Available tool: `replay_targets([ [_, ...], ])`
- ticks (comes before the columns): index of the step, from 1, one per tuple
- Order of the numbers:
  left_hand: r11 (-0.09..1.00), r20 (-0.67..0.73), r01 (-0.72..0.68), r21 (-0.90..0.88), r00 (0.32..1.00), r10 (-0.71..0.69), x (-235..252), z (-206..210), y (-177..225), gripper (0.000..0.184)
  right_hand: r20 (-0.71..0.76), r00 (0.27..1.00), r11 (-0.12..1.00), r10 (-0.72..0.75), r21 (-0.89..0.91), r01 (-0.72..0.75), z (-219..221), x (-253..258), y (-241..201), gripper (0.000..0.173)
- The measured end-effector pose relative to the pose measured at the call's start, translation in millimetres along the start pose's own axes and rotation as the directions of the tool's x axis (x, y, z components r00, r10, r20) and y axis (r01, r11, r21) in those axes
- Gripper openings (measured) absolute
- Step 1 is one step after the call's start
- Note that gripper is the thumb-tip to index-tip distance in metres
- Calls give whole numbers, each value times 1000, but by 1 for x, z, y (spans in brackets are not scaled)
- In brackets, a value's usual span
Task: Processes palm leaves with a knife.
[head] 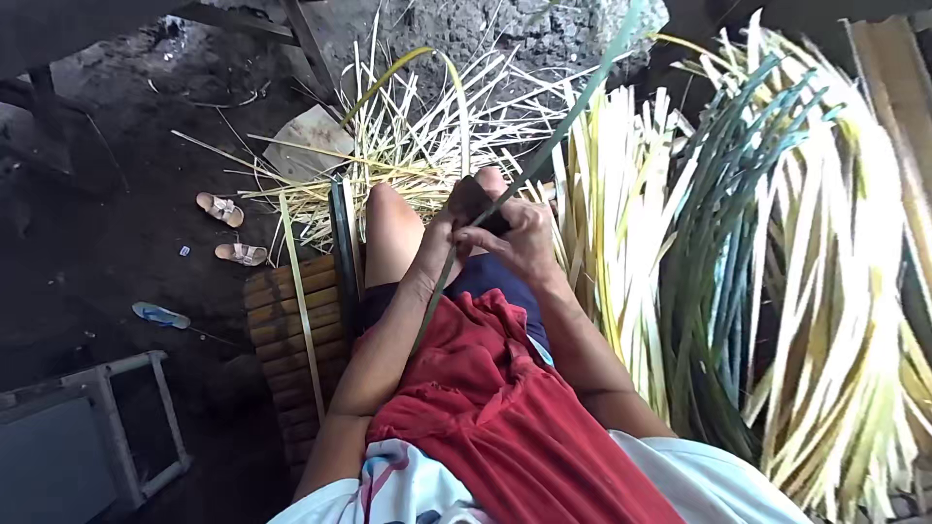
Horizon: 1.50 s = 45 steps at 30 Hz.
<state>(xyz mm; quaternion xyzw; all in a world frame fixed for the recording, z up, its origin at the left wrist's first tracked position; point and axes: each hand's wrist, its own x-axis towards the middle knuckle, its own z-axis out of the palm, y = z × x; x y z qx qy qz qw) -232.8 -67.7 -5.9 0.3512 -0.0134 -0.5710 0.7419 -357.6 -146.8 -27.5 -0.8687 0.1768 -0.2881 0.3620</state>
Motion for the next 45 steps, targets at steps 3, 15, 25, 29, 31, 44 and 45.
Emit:
replay_targets([
  [3, 986, -158, -144, -78, 979, 131, 4, -9, 4, 50, 89, 996, 996, -19, 90, 11, 17, -16, -12, 46],
  [15, 988, -130, -126, -95, 985, 113, -58, -85, -40, 44, 382, 906, 983, -183, 80, 165, 35, -68, -21, 55],
  [25, 882, -38, -74, 466, 994, 103, 7, -100, 41, 48, 425, 815, 840, 395, 193, -507, -16, -29, 2, 27],
  [29, 395, -55, 109, 912, 988, -147, -55, -138, 55, 37, 392, 805, 777, 444, 279, -565, -39, 5, 12, 31],
  [31, 200, -58, 116, 973, 960, -272, -112, -199, 46, 28, 341, 871, 811, 352, 354, -466, -51, 6, 16, 29],
  [44, -431, -482, 389, 814, 867, -128, -191, -348, 89, 69, 531, 761, 687, -373, 709, -158, -81, 4, -2, 26],
  [45, -359, -322, 266, 895, 941, -103, -155, -311, 94, 64, 517, 747, 672, -419, 729, -129, -75, 2, -4, 29],
])
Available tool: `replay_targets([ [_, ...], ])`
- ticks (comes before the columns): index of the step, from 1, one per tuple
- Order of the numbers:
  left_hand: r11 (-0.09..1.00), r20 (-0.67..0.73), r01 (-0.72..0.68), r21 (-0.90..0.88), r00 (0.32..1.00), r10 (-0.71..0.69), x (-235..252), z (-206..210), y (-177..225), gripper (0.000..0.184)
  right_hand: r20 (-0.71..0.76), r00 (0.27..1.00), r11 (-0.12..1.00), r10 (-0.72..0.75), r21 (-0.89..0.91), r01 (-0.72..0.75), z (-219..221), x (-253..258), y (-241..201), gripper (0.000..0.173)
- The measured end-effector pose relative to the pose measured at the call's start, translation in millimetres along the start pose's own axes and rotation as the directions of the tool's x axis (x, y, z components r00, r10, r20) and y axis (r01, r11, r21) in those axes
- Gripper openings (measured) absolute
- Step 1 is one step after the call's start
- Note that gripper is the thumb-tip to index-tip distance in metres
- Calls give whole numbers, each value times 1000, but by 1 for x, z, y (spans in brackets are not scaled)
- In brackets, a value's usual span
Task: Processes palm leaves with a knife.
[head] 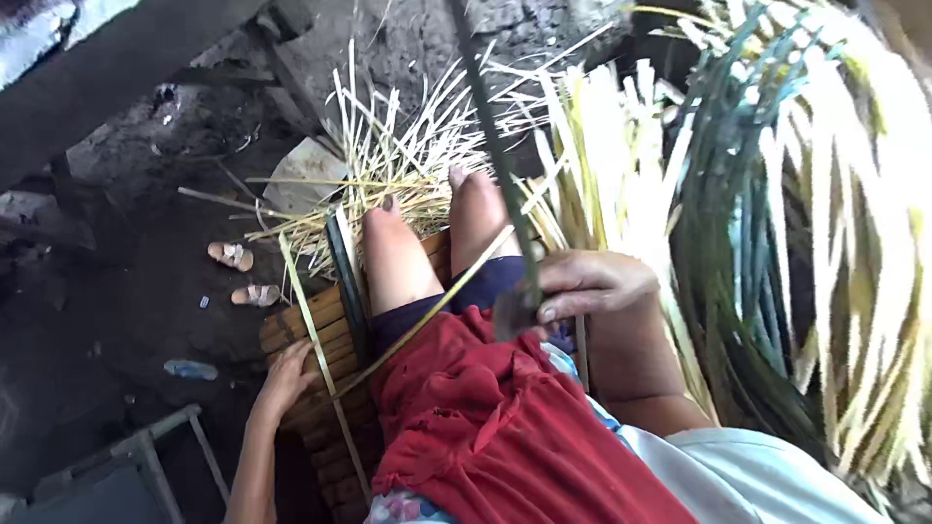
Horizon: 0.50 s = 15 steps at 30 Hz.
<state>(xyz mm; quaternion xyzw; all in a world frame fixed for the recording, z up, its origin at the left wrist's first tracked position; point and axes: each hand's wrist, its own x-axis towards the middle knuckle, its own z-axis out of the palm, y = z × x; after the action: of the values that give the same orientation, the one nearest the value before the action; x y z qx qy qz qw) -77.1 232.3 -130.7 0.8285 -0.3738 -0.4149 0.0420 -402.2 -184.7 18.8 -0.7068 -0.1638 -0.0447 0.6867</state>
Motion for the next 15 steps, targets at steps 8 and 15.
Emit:
replay_targets([
  [8, 33, -123, -607, -794, 213, 969, 25, -107, 281, 71, -2, 999, 968, -52, 245, 50, 47, 15, 20, 28],
  [15, 96, -524, -879, -467, 362, 771, 54, -118, 265, 30, -394, 791, 881, 468, 131, -455, 51, -40, 28, 53],
])
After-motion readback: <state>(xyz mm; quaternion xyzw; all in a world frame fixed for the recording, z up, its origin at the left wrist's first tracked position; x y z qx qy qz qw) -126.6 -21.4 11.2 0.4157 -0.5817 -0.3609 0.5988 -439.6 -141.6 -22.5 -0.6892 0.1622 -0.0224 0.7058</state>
